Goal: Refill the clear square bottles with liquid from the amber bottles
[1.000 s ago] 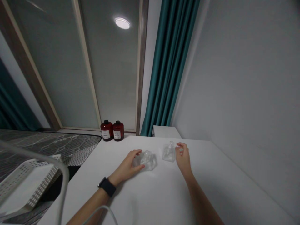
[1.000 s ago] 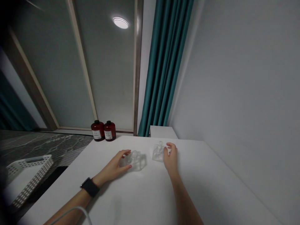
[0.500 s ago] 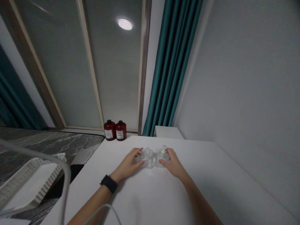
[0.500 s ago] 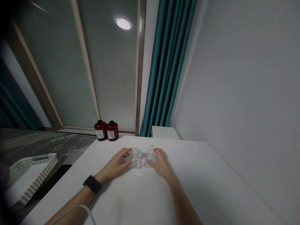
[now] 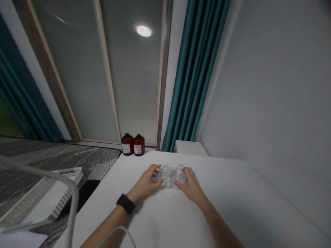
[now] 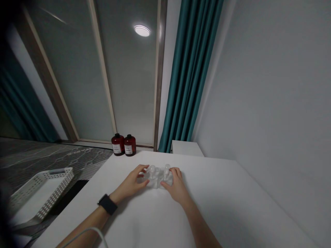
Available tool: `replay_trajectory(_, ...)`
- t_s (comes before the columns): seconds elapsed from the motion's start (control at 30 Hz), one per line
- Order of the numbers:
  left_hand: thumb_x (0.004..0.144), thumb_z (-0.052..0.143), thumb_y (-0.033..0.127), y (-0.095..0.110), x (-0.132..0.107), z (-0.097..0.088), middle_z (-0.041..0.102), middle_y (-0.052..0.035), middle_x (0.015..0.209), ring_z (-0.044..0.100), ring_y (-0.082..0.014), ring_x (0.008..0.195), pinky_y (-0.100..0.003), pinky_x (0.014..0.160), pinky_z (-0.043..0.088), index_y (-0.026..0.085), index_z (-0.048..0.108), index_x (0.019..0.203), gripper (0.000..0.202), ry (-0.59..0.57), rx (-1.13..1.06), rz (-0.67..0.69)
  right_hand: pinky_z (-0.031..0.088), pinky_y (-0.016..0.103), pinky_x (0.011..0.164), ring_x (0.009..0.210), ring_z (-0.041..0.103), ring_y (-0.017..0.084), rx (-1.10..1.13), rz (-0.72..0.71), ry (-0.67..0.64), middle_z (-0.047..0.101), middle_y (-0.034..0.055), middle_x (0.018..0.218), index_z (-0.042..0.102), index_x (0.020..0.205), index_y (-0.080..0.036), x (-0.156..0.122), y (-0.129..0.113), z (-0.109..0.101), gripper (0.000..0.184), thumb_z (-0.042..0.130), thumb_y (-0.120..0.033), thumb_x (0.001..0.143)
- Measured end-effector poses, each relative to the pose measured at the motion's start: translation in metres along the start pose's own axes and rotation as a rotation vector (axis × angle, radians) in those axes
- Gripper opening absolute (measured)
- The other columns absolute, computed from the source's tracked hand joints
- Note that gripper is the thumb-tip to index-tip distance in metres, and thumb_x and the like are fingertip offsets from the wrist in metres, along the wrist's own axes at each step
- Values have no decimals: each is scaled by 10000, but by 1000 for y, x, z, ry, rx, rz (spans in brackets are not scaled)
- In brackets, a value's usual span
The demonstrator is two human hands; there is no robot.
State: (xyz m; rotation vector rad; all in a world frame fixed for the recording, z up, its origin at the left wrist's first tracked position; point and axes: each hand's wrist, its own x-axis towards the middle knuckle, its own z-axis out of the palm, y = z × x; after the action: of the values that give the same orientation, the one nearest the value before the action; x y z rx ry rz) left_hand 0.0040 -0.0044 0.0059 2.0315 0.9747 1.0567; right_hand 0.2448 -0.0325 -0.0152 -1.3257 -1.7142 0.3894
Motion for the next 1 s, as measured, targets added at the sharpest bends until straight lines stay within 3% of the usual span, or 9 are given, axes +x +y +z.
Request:
replay_trajectory(0.13,748,721,202,0,-2,1,603,-96,1186,630,-232,1004,-405,868,573,196,546,1235,517,40,-8,-38,558,405,827,1034,595,277,-3,-10,14,578,66,1083,562,1075,-239,-2,-2,7,392,751,-222,732)
replay_trajectory(0.27,705,769,189,3,-5,-1,610,-108,1158,623,-244,968,-413,861,543,175,548,1201,544,88,43,-106,530,446,905,1038,590,284,-7,-25,27,573,65,1078,549,1073,-245,-2,-8,18,402,750,-199,728)
replay_trajectory(0.43,652,835,224,-4,-13,-14,602,-128,1181,585,-303,1098,-473,986,466,158,535,1213,639,171,107,-82,514,449,929,1036,590,288,-14,-47,3,574,64,1076,543,1066,-249,4,-24,43,398,745,-188,729)
replay_trajectory(0.7,623,834,219,-33,-25,-66,635,-136,1162,609,-322,1110,-464,970,482,144,568,1194,634,334,199,-143,497,416,957,1082,590,285,-13,-97,-99,582,75,1113,559,1087,-222,38,-58,103,396,751,-206,741)
replay_trajectory(0.87,614,842,226,-56,-20,-106,658,-121,1168,624,-324,1112,-468,996,471,164,589,1196,637,388,235,-169,480,419,983,1120,583,285,-8,-131,-160,568,88,1157,538,1134,-216,71,-71,146,444,761,-216,749)
replay_trajectory(1.0,620,854,264,-80,-13,-126,633,-150,1250,608,-337,1165,-480,1004,475,157,542,1256,716,437,244,-201,485,416,969,1142,569,290,-10,-150,-195,554,99,1172,526,1145,-207,95,-74,171,454,764,-244,761)
